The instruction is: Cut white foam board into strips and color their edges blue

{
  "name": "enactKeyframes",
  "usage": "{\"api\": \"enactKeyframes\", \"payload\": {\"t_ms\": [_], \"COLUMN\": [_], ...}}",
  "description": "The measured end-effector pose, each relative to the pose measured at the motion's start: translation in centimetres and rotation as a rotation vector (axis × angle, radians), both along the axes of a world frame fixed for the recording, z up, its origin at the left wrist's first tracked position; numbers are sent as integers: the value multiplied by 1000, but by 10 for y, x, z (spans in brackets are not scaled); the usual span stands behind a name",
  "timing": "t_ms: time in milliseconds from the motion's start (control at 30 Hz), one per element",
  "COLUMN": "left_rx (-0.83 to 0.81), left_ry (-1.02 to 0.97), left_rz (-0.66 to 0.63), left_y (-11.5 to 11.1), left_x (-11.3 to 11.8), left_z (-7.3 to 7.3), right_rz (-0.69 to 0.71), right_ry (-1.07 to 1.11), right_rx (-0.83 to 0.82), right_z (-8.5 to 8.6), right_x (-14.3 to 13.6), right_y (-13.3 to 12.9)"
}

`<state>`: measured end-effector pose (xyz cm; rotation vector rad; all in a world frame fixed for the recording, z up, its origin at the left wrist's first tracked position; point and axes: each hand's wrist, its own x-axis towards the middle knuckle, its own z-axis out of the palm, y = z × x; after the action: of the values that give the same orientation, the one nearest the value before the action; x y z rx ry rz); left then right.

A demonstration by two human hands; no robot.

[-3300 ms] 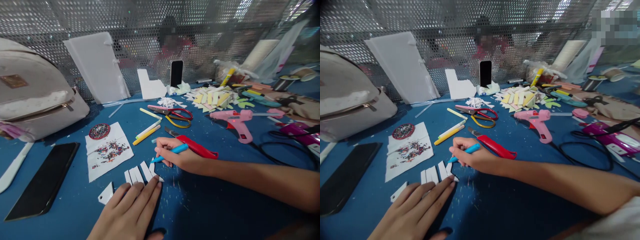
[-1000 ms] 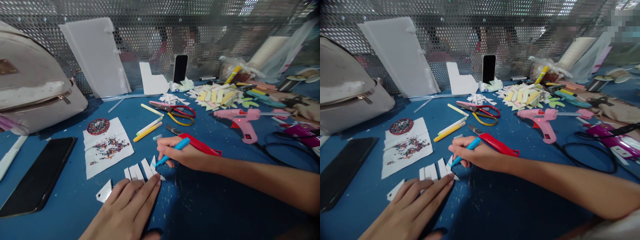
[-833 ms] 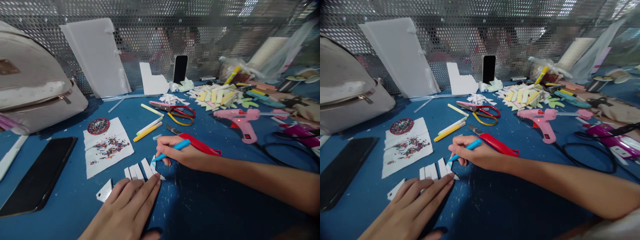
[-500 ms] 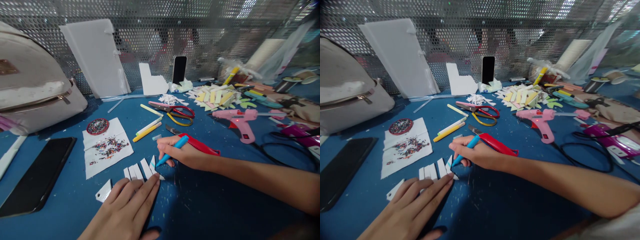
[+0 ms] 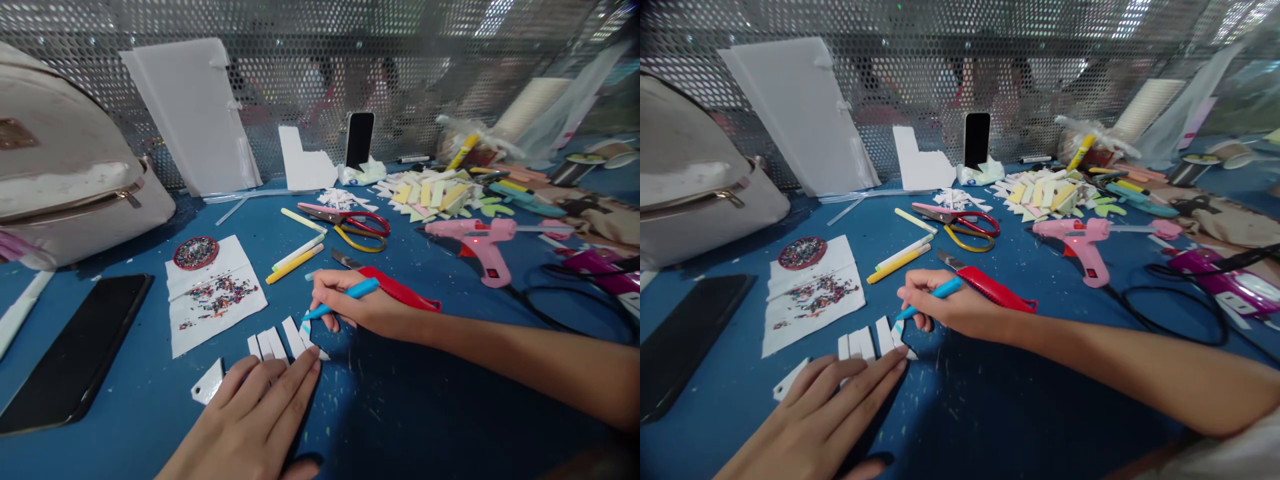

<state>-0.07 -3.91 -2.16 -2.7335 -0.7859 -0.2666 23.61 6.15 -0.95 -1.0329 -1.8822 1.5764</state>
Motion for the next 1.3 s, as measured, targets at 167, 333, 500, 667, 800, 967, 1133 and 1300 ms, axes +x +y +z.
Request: {"api": "enactKeyframes", "payload": {"t_ms": [167, 333, 500, 667, 800, 967, 1133, 1300], "left_rx": [-2, -7, -2, -4, -3, -12, -18, -12], "left_ry": [14, 25, -1, -25, -27, -14, -27, -2], "left_rz": [10, 4, -7, -2, -12, -6, -6, -5], "left_y": [-1, -1, 0, 2, 1, 0, 0, 0], "left_x": [-3, -4, 0, 0, -1, -1, -1, -2], "left_z": [0, -2, 0, 2, 1, 2, 1, 0], "right_rz": [5, 29, 20, 13, 37, 19, 11, 6], "right_ry": [15, -4, 8, 23, 18, -2, 4, 9], "right_rx": [-7, -26, -45, -38, -47, -30, -26, -12], "right_z": [0, 1, 1, -2, -3, -2, -2, -3], "right_x": [0, 0, -1, 0, 0, 1, 1, 1], "right_y": [1, 1, 1, 2, 2, 2, 2, 3]}}
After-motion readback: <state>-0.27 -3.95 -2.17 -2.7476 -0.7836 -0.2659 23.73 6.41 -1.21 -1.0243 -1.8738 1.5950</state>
